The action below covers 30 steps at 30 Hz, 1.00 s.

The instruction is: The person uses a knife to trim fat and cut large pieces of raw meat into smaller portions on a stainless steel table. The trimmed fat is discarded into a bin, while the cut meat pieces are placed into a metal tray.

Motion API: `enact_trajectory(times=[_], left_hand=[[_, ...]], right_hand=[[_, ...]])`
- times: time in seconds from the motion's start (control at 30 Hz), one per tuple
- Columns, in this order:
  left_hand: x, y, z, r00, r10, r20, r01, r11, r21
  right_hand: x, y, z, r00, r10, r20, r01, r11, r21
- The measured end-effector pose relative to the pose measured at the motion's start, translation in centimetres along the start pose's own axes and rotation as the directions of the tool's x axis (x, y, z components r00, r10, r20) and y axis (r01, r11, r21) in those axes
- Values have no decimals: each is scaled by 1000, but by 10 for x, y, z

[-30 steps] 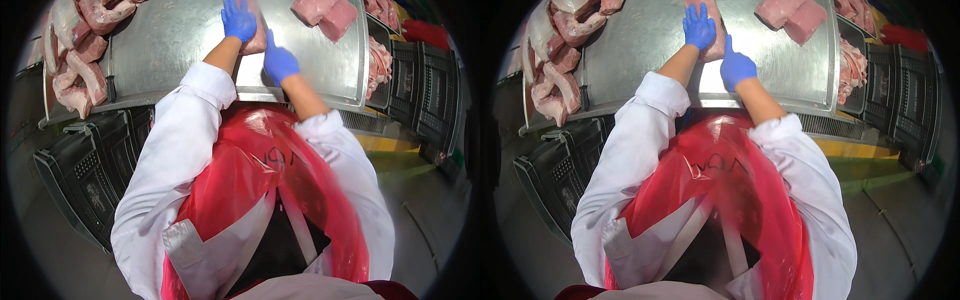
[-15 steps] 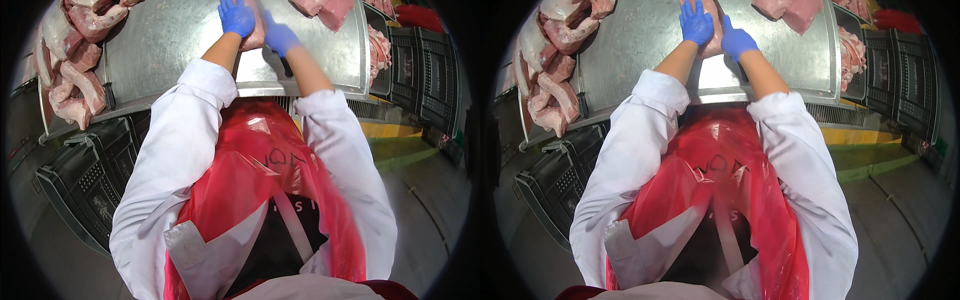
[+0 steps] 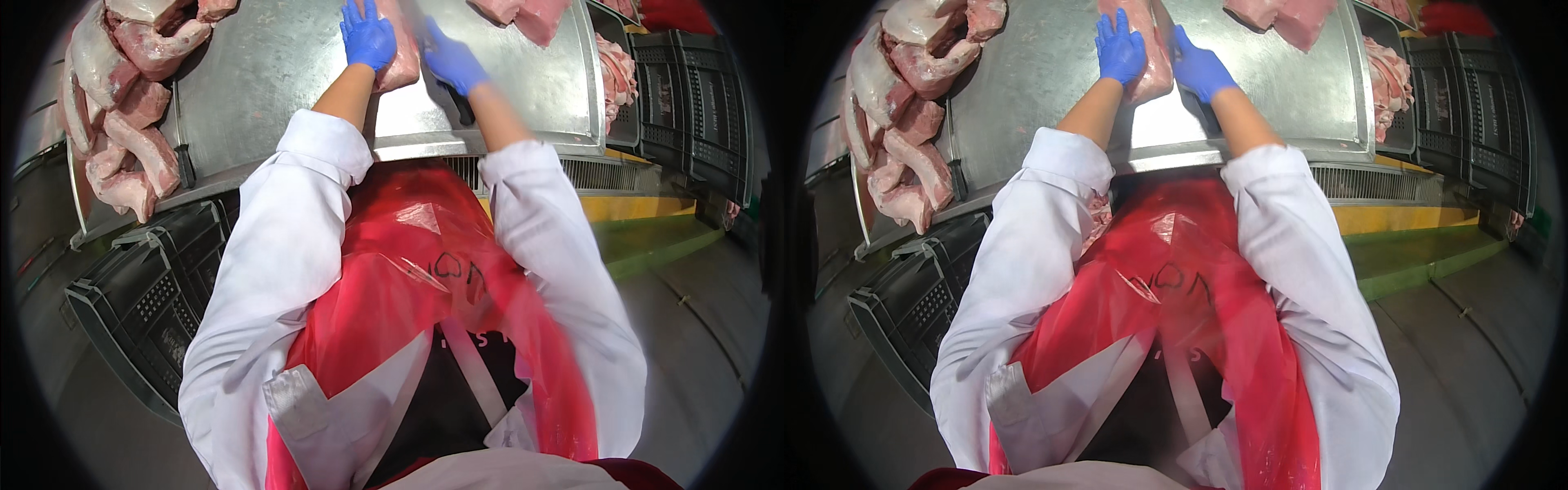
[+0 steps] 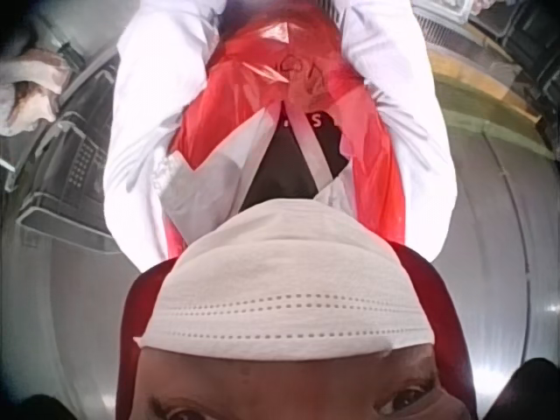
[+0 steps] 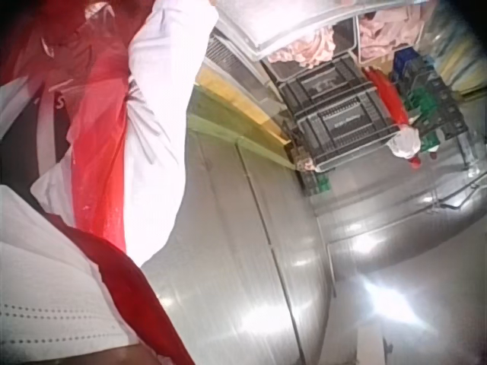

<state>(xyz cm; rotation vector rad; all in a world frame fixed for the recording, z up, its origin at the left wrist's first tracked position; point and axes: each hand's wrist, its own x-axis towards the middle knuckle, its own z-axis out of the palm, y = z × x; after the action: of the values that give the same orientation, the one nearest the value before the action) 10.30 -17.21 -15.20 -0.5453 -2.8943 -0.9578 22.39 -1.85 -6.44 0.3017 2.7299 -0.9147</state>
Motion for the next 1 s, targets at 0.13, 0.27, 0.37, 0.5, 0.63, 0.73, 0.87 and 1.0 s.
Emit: enact_trajectory(times=[0.13, 0.27, 0.37, 0.5, 0.63, 0.73, 0.87, 1.0], left_hand=[[-9, 2, -3, 999, -23, 24, 23, 1000, 16], [2, -1, -9, 998, -41, 48, 39, 998, 49], [9, -8, -14, 996, -85, 28, 83, 994, 74], [7, -13, -22, 990, -141, -2, 141, 990, -6], [-2, -14, -26, 988, -151, -42, 151, 988, -21], [2, -6, -17, 990, -142, -21, 142, 990, -11], [-8, -31, -27, 978, -200, -61, 202, 979, 22], [10, -31, -39, 979, -194, -61, 203, 950, 237]], right_hand=[[-19, -12, 27, 992, 46, 119, -35, 995, -96], [-141, -2, 55, 987, 51, 154, -54, 998, 16], [-203, -4, 41, 957, 75, 280, -70, 997, -29], [-210, 11, -1, 986, -7, 168, -9, 995, 96], [-84, 6, -4, 995, -7, 102, 0, 997, 74], [-17, 8, 16, 990, -48, 130, 23, 982, 188], [-80, 2, 5, 896, 6, 444, -1, 1000, -11], [-163, 86, -11, 888, -276, 367, 269, 961, 71]])
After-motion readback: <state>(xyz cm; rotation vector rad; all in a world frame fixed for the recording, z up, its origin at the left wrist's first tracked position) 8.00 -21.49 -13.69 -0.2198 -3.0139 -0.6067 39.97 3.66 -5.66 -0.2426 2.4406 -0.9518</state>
